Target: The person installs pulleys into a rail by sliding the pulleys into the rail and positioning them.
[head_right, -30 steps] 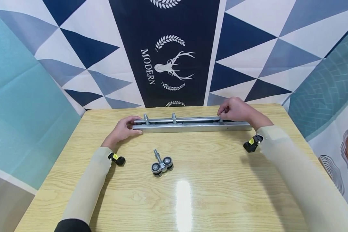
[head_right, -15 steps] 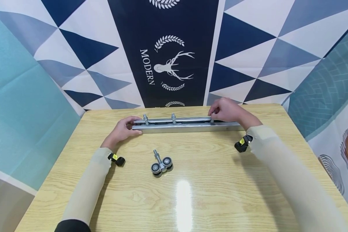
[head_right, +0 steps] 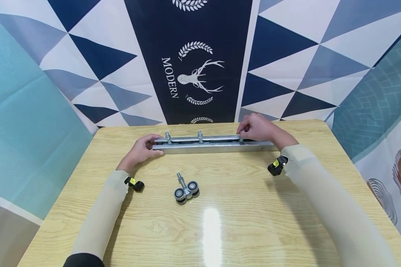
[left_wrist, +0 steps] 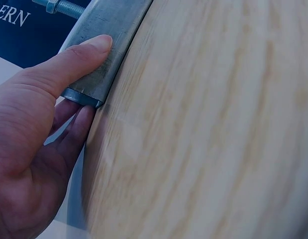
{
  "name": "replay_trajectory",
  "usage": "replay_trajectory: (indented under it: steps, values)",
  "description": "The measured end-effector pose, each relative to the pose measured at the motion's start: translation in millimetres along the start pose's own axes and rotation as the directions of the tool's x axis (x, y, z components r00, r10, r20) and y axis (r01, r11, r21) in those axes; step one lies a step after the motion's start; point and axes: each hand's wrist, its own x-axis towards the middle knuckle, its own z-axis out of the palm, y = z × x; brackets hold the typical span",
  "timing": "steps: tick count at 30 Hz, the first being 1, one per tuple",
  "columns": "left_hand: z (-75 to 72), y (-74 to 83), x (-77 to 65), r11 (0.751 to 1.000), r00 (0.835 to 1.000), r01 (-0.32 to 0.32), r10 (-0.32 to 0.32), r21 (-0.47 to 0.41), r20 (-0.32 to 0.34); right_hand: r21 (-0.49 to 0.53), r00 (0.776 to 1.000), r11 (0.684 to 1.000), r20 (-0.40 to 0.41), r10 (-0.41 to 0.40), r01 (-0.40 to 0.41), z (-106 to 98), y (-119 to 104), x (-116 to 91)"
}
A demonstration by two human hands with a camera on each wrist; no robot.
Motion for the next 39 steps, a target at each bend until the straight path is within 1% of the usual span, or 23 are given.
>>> replay_trajectory:
  steps: [8, 13, 20, 27, 32, 37, 39]
  values:
    - [1.1, -1.1, 0.1, 1.0, 1.0, -0.002, 0.002, -0.003, 0.0, -0.004, 1.0, 1.0, 0.007, 0.002, -0.002, 0.2, 0.4, 0.2]
    - [-0.1, 1.2, -0.2, 1.0, 1.0, -0.001, 0.001, -0.005, 0.005, -0.002, 1.0, 1.0, 0.014, 0.007, -0.007, 0.6, -2.2, 2.4]
    - [-0.8, -0.1, -0.1, 1.0, 1.0, -0.007, 0.007, -0.003, -0.001, 0.015, 1.0, 1.0, 0.01, 0.005, -0.005, 2.1, -4.6, 5.7]
    - [1.5, -0.2, 0.7, 1.0, 1.0, 0.0, 0.0, -0.007, 0.0, 0.019, 1.0, 1.0, 0.006, -0.009, 0.009, 4.8, -4.8, 5.7]
    - [-0.2, 0.7, 0.3, 1.0, 1.0, 0.012, -0.012, -0.009, 0.001, 0.014, 1.0, 1.0, 0.002, -0.018, 0.018, 5.0, -7.4, 6.6]
    - [-0.9, -0.1, 0.4, 1.0, 1.0, -0.003, 0.003, 0.002, -0.006, 0.024, 0.999, 0.999, 0.014, -0.043, 0.043, 6.5, -9.8, 10.5]
    - [0.3, -0.4, 1.0, 1.0, 1.0, -0.009, 0.009, 0.011, -0.003, 0.03, 0.999, 0.999, 0.018, -0.041, 0.04, 7.1, -9.3, 10.7]
